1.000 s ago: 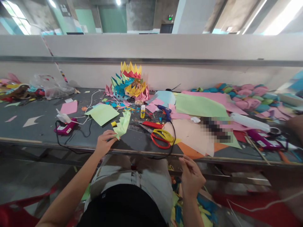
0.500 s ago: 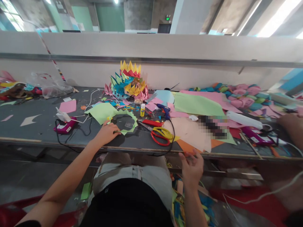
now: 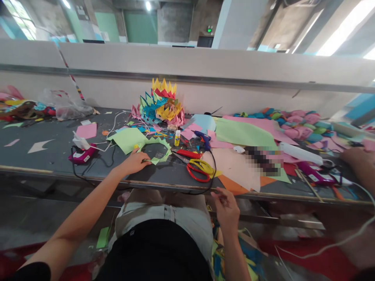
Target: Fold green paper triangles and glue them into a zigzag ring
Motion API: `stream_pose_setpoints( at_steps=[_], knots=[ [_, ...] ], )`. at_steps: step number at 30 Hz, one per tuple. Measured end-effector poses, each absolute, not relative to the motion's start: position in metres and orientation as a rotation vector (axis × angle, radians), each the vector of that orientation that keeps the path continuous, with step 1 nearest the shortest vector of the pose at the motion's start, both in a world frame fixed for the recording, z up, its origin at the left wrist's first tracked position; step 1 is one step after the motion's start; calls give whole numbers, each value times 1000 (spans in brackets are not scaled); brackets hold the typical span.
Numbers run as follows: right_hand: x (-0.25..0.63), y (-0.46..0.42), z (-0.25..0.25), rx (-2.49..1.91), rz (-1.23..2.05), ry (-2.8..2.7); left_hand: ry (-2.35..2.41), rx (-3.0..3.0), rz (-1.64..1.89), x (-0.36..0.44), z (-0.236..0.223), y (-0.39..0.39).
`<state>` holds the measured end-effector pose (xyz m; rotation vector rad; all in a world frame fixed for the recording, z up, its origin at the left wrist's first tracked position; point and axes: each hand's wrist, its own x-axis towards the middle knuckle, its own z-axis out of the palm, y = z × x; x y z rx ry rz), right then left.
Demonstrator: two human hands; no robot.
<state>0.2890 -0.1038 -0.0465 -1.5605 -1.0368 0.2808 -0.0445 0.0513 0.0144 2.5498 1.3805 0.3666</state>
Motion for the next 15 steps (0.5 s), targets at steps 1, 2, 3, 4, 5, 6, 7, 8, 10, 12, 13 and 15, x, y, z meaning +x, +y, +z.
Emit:
stream_pose_setpoints(
  at_steps=[1, 2, 3, 4, 5, 6, 7, 8, 10, 12, 13, 15],
  knots=[
    [288, -103, -49, -1536, 310, -1027, 1375, 2547, 365, -44, 14, 51],
    [286, -102, -50, -1539, 348, -1024, 1369, 2543, 364, -44, 14, 51],
    [285, -102, -49, -1564, 393, -1034, 1362, 2539, 364, -44, 15, 51],
    [282, -102, -46, -1598, 438, -1053, 1355, 2533, 362, -44, 15, 51],
    [279, -102, -42, -1629, 479, -1078, 1345, 2527, 360, -43, 16, 51],
    [275, -101, -36, -1649, 519, -1108, 1333, 2520, 358, -43, 17, 51],
    [270, -99, -30, -1648, 555, -1138, 1319, 2513, 356, -42, 19, 52],
    [264, -96, -23, -1636, 588, -1169, 1306, 2505, 355, -41, 20, 52],
    [248, -86, -9, -1565, 710, -1230, 1284, 2490, 361, -39, 24, 52],
    [227, -74, 2, -1457, 889, -1187, 1275, 2475, 379, -39, 29, 52],
    [215, -67, 7, -1408, 1020, -1168, 1275, 2469, 390, -39, 32, 51],
    [190, -55, 13, -1276, 1235, -1060, 1274, 2445, 427, -39, 37, 50]
  ],
)
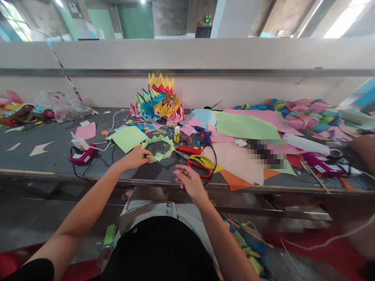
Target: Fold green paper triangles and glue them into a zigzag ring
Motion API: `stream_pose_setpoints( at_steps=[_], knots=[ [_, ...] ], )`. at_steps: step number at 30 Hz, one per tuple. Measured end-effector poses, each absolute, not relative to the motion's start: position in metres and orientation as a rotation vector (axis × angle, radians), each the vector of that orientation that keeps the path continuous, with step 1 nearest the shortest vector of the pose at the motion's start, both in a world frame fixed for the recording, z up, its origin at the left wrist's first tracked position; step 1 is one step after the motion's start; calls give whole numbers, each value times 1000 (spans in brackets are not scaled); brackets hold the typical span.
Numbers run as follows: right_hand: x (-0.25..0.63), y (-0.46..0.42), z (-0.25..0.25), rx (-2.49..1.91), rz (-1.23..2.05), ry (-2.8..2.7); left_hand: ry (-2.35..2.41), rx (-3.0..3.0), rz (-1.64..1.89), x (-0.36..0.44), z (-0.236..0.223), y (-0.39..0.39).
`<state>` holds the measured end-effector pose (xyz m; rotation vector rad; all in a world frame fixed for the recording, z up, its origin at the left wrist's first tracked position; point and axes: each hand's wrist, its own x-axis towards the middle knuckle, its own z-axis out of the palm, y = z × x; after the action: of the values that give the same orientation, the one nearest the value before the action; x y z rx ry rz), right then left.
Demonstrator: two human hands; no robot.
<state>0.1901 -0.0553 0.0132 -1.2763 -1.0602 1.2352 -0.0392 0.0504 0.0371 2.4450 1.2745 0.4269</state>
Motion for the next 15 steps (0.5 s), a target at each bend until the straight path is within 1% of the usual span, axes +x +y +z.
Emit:
stream_pose_setpoints(
  at_steps=[3, 5, 10, 15],
  knots=[
    [156, -40, 17, -1095, 1522, -862, 1240, 2394, 505, -41, 43, 49],
    [140, -31, 17, -1029, 1589, -728, 1221, 2385, 545, -42, 45, 48],
    [127, -9, 20, -1013, 1565, -585, 1248, 2417, 581, -42, 48, 42],
    [130, 3, 22, -1072, 1564, -612, 1250, 2444, 574, -41, 48, 38]
  ],
)
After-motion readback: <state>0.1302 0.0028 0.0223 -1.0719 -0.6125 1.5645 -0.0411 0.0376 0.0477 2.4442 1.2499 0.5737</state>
